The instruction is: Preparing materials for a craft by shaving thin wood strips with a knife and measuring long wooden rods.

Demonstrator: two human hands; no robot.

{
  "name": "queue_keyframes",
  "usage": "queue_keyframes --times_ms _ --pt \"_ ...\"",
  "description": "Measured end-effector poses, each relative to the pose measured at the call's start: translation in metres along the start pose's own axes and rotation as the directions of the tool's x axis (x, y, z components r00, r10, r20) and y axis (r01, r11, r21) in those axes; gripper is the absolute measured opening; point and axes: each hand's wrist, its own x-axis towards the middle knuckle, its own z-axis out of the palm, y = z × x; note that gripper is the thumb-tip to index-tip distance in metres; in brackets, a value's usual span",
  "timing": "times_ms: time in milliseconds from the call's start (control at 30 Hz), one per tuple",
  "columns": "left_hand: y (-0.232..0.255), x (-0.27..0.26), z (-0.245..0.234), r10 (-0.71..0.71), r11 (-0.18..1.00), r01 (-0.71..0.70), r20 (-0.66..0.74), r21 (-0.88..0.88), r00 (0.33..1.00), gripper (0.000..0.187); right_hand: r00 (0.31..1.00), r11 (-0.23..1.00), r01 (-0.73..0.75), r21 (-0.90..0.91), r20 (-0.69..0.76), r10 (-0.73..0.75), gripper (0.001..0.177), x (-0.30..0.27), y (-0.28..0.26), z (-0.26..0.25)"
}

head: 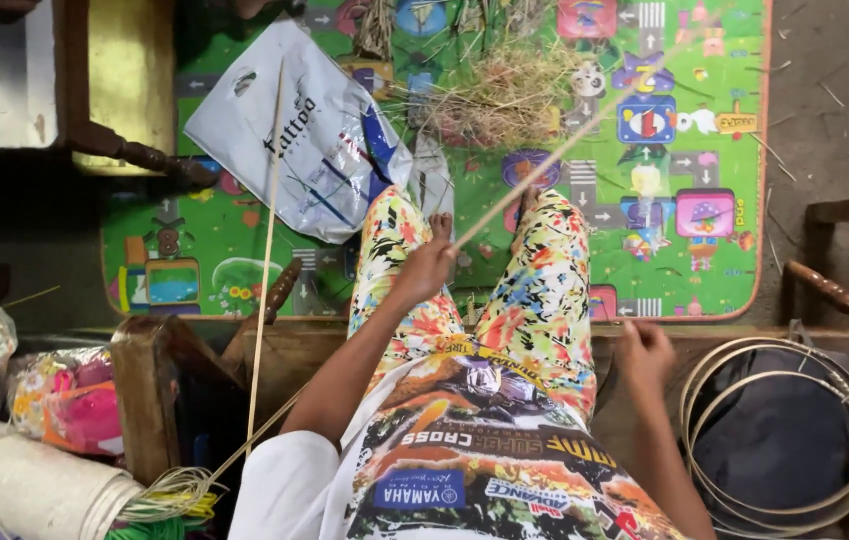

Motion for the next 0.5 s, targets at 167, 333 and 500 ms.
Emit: queue_keyframes --times_ms 167,333,500 --pt "0.026 -0.003 -0.029 0.030 0.991 -0.036 -0.046 -0.132 0.998 0.039 0.915 0.634 -0.369 -0.679 -0.148 0.374 0.074 -0.035 0.122 -0.071" --pt "0.046 -0.001 -0.043 -0.119 0.987 0.118 0.002 -0.107 0.993 0.036 0.803 0.673 -0.594 -0.441 -0.275 0.529 0.076 -0.085 0.085 -0.027" --pt "0.008 0.006 -0.034 0.001 0.999 -0.004 -0.058 -0.044 0.998 0.030 0.871 0.816 -0.481 -0.322 -0.284 0.401 0.057 -0.070 0.162 -0.018"
